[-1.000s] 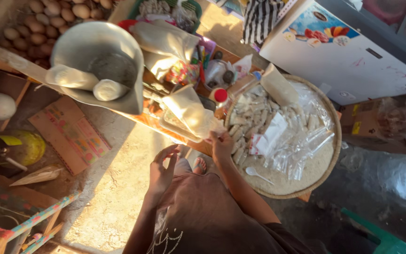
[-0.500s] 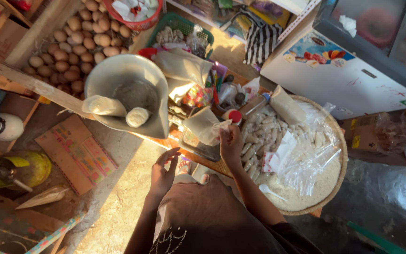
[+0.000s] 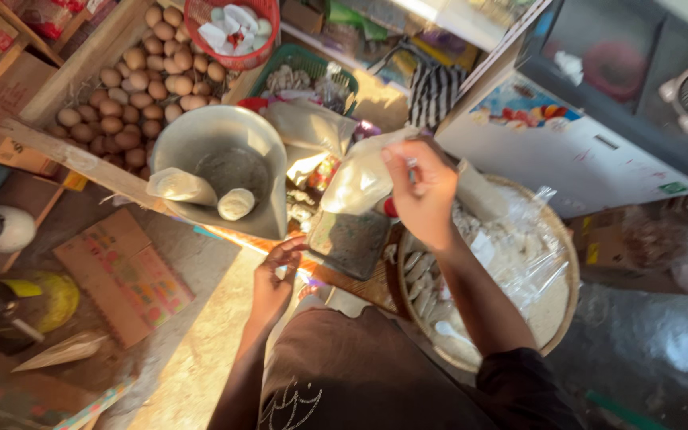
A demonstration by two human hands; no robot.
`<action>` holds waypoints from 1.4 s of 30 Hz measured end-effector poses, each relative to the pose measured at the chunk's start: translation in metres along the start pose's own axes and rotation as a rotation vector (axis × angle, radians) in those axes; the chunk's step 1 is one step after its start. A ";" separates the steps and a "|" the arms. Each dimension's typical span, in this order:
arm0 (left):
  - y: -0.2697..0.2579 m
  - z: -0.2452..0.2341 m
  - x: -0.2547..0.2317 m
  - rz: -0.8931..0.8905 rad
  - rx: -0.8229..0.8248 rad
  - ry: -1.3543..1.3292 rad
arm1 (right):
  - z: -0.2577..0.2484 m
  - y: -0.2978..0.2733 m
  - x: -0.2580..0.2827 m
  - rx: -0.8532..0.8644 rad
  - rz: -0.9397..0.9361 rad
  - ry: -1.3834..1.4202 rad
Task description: The person scoops a white granular substance from a large metal scoop into small plastic bags using a plastic spoon. The person then ties the filled bags with rubber bands and places them into a woven basket.
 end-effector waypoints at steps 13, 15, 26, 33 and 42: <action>0.081 0.062 -0.130 0.556 0.431 0.242 | -0.085 0.033 0.063 0.330 -0.315 -0.105; 0.099 0.080 -0.135 0.299 0.692 0.220 | -0.098 0.033 0.062 0.371 -0.370 -0.010; 0.090 0.184 -0.166 -0.198 1.353 0.052 | -0.122 0.049 0.010 0.220 -0.031 0.336; 0.077 0.224 -0.141 -0.330 1.143 0.086 | -0.192 0.035 0.029 -0.097 -0.067 -0.094; 0.086 0.280 -0.087 -0.159 1.408 0.413 | -0.236 -0.047 0.112 0.394 -0.816 -0.996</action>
Point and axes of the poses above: each hand's wrist, its own y-axis towards the middle knuckle, its own z-axis out of the palm, x = y × z, the point moved 2 cm from there along y, towards the middle knuckle, and after that the axes turned 15 degrees about -y, right-handed, at the moved point
